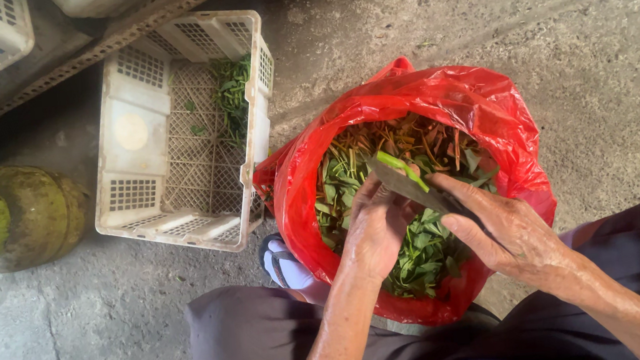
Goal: The person sits on the floor and uses a knife to chop green leafy vegetables inside a red plastic bag. The chopped pieces remain in the bag as the person continues cutting.
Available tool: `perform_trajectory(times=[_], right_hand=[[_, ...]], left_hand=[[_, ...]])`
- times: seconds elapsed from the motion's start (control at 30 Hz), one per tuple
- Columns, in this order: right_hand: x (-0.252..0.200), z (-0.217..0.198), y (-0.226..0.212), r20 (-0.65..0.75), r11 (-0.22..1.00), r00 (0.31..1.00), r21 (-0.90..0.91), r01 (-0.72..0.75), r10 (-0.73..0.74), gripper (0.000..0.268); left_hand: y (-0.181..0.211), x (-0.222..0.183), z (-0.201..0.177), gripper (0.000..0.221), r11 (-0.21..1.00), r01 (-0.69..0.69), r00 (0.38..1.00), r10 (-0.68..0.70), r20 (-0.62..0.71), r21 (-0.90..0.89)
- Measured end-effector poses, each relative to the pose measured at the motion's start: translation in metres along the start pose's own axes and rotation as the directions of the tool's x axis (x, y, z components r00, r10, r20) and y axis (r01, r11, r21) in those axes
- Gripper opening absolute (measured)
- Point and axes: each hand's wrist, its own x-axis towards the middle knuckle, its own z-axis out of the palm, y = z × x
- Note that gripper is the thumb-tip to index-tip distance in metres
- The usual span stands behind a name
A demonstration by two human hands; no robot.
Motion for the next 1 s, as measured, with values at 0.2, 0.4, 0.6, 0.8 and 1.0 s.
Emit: perform_trajectory(times=[0.2,0.4,0.6,0.8,1.0], right_hand=[[0.005,-0.006,0.006,0.040,0.994,0.996,0.072,-0.083,0.081,0.059],[0.006,-0.012,0.001,0.058,0.993,0.993,0.060,-0.106,0.102,0.057],[0.005,-0.011,-0.001,0.045,0.999,0.999,-0.038,-0.028,0.030,0.062],[0.002,-0.019,0.003,0.155,1.000,0.988,0.015,-0.024,0.021,0.064],[0.000,-0.020,0.004,0.160,0.996,0.985,0.059,0.063,-0.072,0.060]], left_hand=[[-0.003,-0.011,0.009,0.019,0.995,0.028,0.965,-0.051,0.256,0.094],[0.009,-0.017,0.015,0.030,0.829,-0.099,0.977,-0.025,0.212,0.550],[0.015,-0.027,0.017,0.040,0.706,-0.217,0.965,0.052,0.256,0.674],[0.027,-0.036,0.017,0.040,0.864,-0.186,0.943,0.023,0.333,0.467],[0.026,-0.041,0.015,0.034,0.817,-0.150,0.928,-0.078,0.364,0.557]])
